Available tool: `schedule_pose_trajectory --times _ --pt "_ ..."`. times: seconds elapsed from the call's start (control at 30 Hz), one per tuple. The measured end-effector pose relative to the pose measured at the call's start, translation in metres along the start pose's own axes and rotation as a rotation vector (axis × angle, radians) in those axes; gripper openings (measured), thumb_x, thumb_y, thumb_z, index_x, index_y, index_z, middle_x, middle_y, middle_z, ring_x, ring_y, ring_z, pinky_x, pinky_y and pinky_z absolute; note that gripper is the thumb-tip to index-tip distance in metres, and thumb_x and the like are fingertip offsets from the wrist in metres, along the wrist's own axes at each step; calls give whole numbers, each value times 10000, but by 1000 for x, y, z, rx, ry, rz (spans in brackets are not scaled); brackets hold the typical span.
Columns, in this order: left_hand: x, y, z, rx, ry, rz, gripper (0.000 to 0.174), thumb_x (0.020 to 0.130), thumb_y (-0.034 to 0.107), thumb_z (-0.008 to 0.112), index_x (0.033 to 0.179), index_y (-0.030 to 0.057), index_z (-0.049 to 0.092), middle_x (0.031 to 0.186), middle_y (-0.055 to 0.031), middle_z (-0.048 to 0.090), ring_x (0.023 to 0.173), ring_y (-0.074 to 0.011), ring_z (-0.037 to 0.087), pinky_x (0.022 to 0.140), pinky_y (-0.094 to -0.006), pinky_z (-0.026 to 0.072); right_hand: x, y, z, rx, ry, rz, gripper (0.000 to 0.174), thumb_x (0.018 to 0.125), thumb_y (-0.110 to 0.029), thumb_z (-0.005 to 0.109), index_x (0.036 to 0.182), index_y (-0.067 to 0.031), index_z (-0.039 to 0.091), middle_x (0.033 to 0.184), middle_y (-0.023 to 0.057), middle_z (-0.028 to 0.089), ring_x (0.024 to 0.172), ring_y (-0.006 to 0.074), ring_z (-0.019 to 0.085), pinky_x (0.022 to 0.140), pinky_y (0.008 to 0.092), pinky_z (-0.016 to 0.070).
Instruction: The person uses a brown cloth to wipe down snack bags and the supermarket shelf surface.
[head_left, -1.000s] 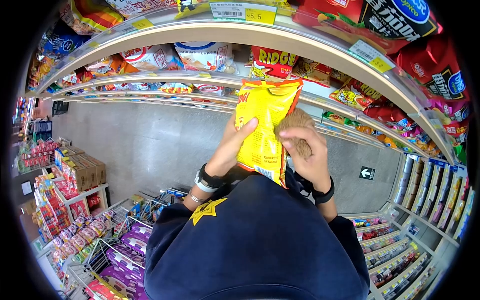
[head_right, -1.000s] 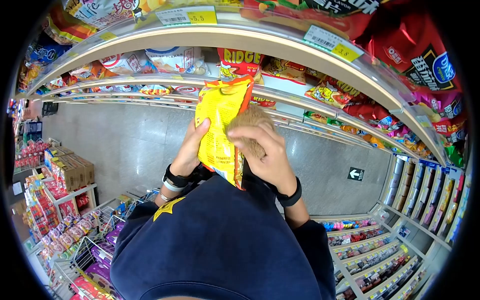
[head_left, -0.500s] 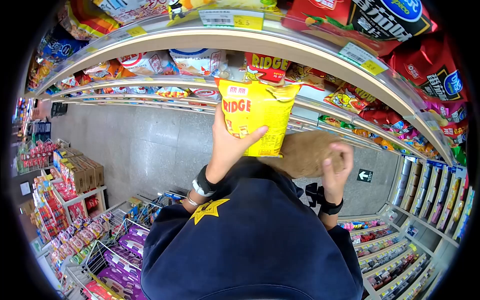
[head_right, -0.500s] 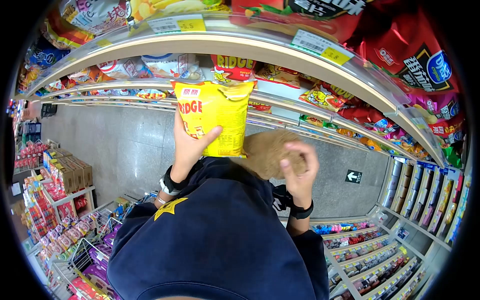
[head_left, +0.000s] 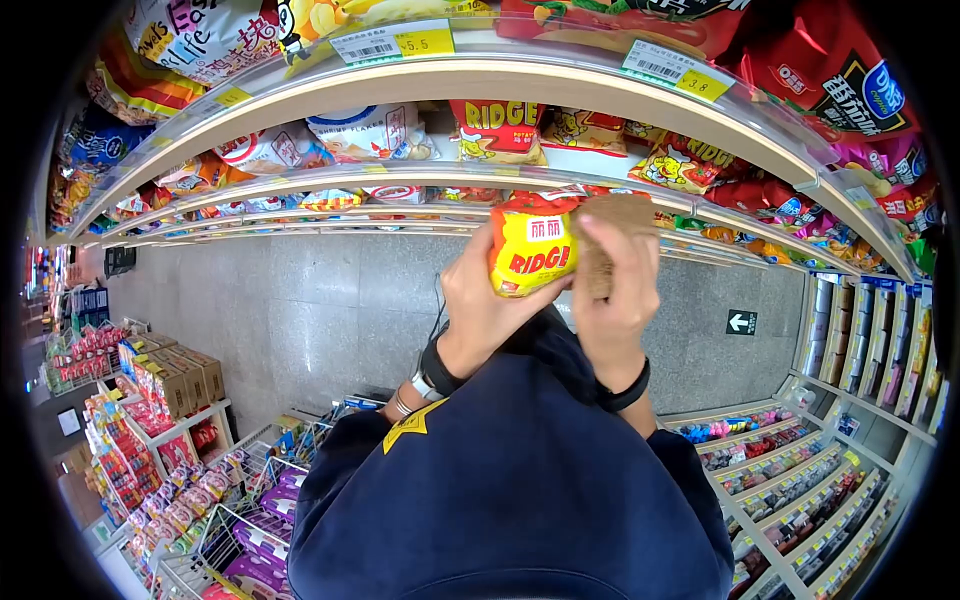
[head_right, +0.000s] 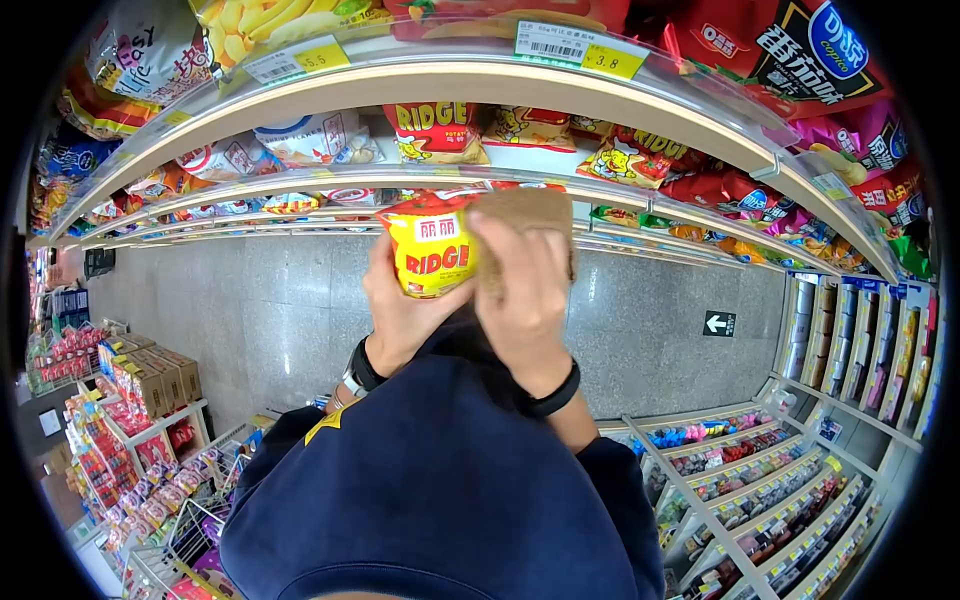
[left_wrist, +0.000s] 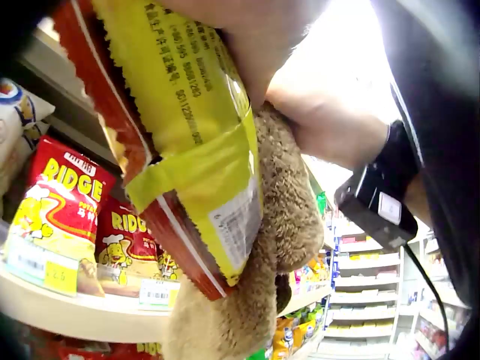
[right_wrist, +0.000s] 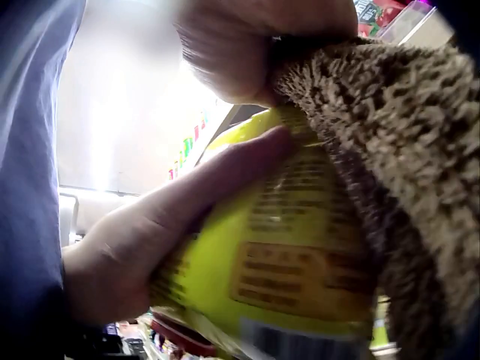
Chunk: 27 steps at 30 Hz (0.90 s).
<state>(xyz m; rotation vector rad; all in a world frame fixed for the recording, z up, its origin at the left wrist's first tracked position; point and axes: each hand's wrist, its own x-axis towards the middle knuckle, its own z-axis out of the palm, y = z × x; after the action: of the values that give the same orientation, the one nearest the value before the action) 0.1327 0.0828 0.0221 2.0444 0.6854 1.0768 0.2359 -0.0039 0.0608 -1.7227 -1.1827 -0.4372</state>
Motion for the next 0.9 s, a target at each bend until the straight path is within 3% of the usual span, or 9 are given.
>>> schedule_pose_trajectory --times 0.23,0.4,0.57,0.67,0.77,0.83,0.9 --pt "-5 -9 1 27 2 10 714 593 299 899 1137 -8 552 842 -146 658 722 -302 674 619 -363 544 -4 6 -3 58 -10 183 455 659 129 612 1079 -44 643 874 134 606 819 333 556 761 413 466" --pt "-9 -23 -4 240 -208 93 632 630 230 859 1125 -6 545 782 -150 622 710 -329 660 581 -390 533 2 -30 18 246 -106 54 371 696 107 668 1033 -49 671 813 119 595 751 285 565 723 355 476" --pt "-13 -23 6 -15 -44 -128 701 619 210 883 1157 -33 506 861 -183 667 726 -323 687 620 -376 552 -3 -8 19 113 -112 101 389 685 120 659 1039 -41 669 877 136 633 787 299 579 753 386 487" --pt "-7 -25 3 -28 9 -78 756 625 244 899 1184 -44 480 853 -180 677 725 -293 696 627 -375 560 -11 24 9 -29 -50 123 400 693 128 592 1059 -23 646 912 132 635 860 334 581 803 406 487" --pt "-6 -22 0 -290 16 -261 786 623 237 908 1180 -37 425 964 -167 653 844 -251 686 720 -352 551 -19 61 -1 -66 -92 271 279 797 74 597 1060 -13 632 981 135 649 953 309 608 880 384 482" --pt "-2 -21 -2 -344 -30 -311 762 638 204 900 1166 -18 397 1046 -145 615 949 -214 652 796 -328 526 -23 66 -9 65 26 466 234 858 11 596 1090 -5 614 1051 134 641 1015 276 599 929 367 456" --pt "5 -18 1 -407 -51 -347 734 654 182 889 1169 -12 401 1044 -138 616 950 -200 646 804 -324 523 -23 68 -15 218 132 585 246 918 -74 596 1151 1 581 1172 117 608 1093 210 559 984 344 411"
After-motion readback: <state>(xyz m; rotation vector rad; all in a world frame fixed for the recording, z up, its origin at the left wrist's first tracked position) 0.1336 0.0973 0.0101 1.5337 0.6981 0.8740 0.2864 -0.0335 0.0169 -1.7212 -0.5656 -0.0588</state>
